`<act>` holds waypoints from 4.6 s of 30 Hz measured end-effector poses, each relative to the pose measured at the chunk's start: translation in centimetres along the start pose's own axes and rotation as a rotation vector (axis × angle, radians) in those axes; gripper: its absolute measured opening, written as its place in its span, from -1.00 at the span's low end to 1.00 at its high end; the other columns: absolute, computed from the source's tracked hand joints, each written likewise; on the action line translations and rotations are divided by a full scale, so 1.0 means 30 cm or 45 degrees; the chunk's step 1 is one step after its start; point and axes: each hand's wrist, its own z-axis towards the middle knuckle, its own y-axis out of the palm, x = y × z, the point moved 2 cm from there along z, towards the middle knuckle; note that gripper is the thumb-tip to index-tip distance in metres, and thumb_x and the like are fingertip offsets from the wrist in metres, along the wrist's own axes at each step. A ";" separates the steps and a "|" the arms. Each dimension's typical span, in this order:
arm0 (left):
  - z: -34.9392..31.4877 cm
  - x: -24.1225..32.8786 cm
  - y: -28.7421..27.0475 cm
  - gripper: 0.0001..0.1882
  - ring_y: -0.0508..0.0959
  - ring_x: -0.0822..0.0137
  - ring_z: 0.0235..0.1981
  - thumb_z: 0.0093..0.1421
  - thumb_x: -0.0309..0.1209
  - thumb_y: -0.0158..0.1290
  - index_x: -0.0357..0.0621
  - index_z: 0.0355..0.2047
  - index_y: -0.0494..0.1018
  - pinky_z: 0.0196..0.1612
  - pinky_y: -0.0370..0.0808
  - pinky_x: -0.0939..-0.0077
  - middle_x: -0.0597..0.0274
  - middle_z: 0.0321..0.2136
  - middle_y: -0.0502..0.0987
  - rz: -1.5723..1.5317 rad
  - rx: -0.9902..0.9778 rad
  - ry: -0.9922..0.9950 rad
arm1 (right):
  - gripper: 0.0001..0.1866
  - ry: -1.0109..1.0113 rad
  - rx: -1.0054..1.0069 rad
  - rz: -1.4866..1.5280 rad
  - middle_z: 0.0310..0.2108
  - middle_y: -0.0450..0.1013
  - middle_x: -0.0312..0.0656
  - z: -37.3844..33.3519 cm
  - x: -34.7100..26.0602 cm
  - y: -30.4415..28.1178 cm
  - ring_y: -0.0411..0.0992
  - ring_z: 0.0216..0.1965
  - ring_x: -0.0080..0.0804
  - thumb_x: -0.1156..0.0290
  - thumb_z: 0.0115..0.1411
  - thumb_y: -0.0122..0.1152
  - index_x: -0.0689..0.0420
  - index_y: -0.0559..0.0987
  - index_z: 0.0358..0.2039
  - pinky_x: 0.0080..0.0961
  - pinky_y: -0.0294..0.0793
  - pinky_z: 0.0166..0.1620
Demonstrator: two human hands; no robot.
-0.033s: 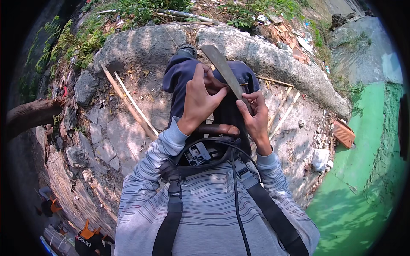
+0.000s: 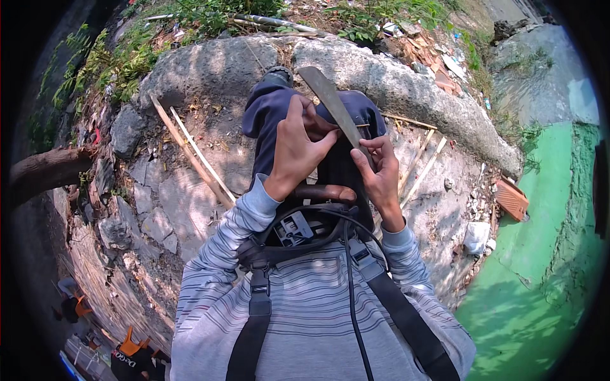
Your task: The person trims wooden sticks using a knife blade, fits the blade and wooden wedges into a wooden handle, and pounds the handle with a stone.
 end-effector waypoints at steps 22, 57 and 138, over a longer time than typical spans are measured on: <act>-0.031 -0.072 0.023 -0.55 0.72 0.46 -0.37 0.07 -0.63 0.37 -0.16 -0.39 0.22 -0.36 0.60 0.59 0.17 -0.55 0.62 0.101 0.060 0.359 | -0.74 0.014 -0.022 -0.055 -0.36 0.57 -0.16 0.014 0.001 -0.015 0.51 -0.29 -0.61 0.42 0.28 0.40 0.25 0.49 -0.18 -0.59 0.49 -0.22; -0.034 -0.045 0.018 -0.63 0.75 0.37 -0.33 0.09 -0.65 0.33 -0.22 -0.41 0.27 -0.32 0.61 0.54 0.18 -0.59 0.52 0.224 0.027 0.388 | -0.74 0.005 -0.004 -0.006 -0.40 0.50 -0.31 0.051 0.021 -0.062 0.44 -0.37 -0.73 0.39 0.32 0.36 0.21 0.48 -0.12 -0.74 0.37 -0.35; -0.062 0.181 -0.174 -0.47 0.66 0.06 -0.29 0.07 -0.49 0.32 -0.20 0.01 0.34 -0.18 0.57 0.28 0.06 -0.33 0.59 0.402 -0.841 0.209 | -0.60 -0.103 -0.724 -0.369 -0.24 0.43 -0.28 0.011 -0.233 -0.039 0.30 -0.42 -0.54 0.37 0.19 0.44 0.07 0.64 0.05 -0.54 0.28 -0.40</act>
